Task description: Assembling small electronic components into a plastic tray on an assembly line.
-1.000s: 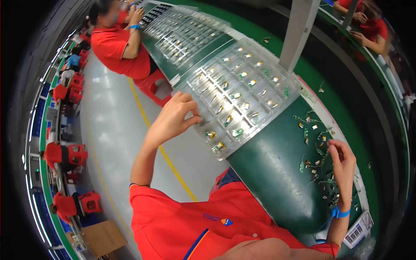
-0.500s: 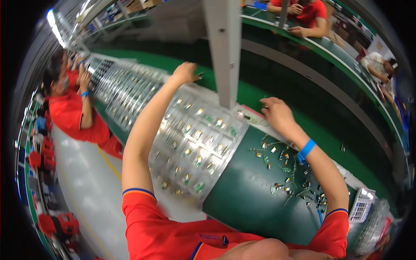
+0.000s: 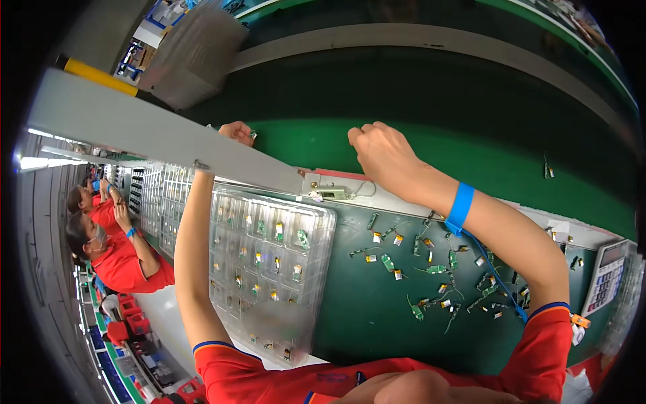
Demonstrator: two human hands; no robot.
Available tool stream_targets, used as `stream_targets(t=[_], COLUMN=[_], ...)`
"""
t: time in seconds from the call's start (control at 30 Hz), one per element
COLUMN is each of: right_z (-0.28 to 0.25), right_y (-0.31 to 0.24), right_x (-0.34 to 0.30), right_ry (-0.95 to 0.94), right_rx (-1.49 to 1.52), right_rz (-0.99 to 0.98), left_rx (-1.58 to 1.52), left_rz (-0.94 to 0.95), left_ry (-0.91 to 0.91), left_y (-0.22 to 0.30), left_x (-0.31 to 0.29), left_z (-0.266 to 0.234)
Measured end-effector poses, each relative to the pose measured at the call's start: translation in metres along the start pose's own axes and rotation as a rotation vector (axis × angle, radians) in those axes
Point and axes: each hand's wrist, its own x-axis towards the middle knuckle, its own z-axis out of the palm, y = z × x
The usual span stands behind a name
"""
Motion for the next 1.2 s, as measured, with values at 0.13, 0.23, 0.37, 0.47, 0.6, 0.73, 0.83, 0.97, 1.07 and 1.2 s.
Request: stream_targets(t=[0.13,0.23,0.37,0.47,0.6,0.73,0.83,0.97,1.07,1.2], right_z=[-0.017,-0.055,-0.118,-0.129,-0.124,-0.109,-0.108,-0.127,-0.143,-0.138], right_y=[0.013,0.007,-0.023,-0.048,-0.08,-0.087,-0.07,0.007,0.089,0.128], right_x=[-0.017,-0.036,-0.088,-0.134,-0.174,-0.189,-0.193,-0.176,-0.178,-0.189], right_ry=[0.052,0.054,-0.141,-0.322,-0.436,-0.437,-0.254,0.009,-0.078,0.086], right_rx=[0.186,0.236,0.211,0.243,0.317,0.116,0.091,-0.223,-0.476,-0.473], right_rz=[0.032,0.029,-0.033,-0.141,-0.268,-0.337,-0.249,0.056,0.506,0.596], left_rx=[-0.359,-0.293,0.21,0.387,0.16,0.038,-0.003,0.153,0.167,-0.001], left_rz=[-0.099,0.026,-0.039,0.064,0.069,0.22,0.25,0.235,0.247,0.31], left_ry=[-0.12,0.087,0.357,0.518,0.494,0.27,0.268,0.407,0.584,0.652], left_y=[0.021,0.005,0.043,0.065,0.114,0.179,0.189,0.173,0.176,0.197], left_x=[-0.019,-0.049,-0.138,-0.214,-0.316,-0.349,-0.343,-0.32,-0.301,-0.31], left_z=[0.005,-0.024,-0.052,-0.04,0.019,0.13,0.186,0.214,0.22,0.211])
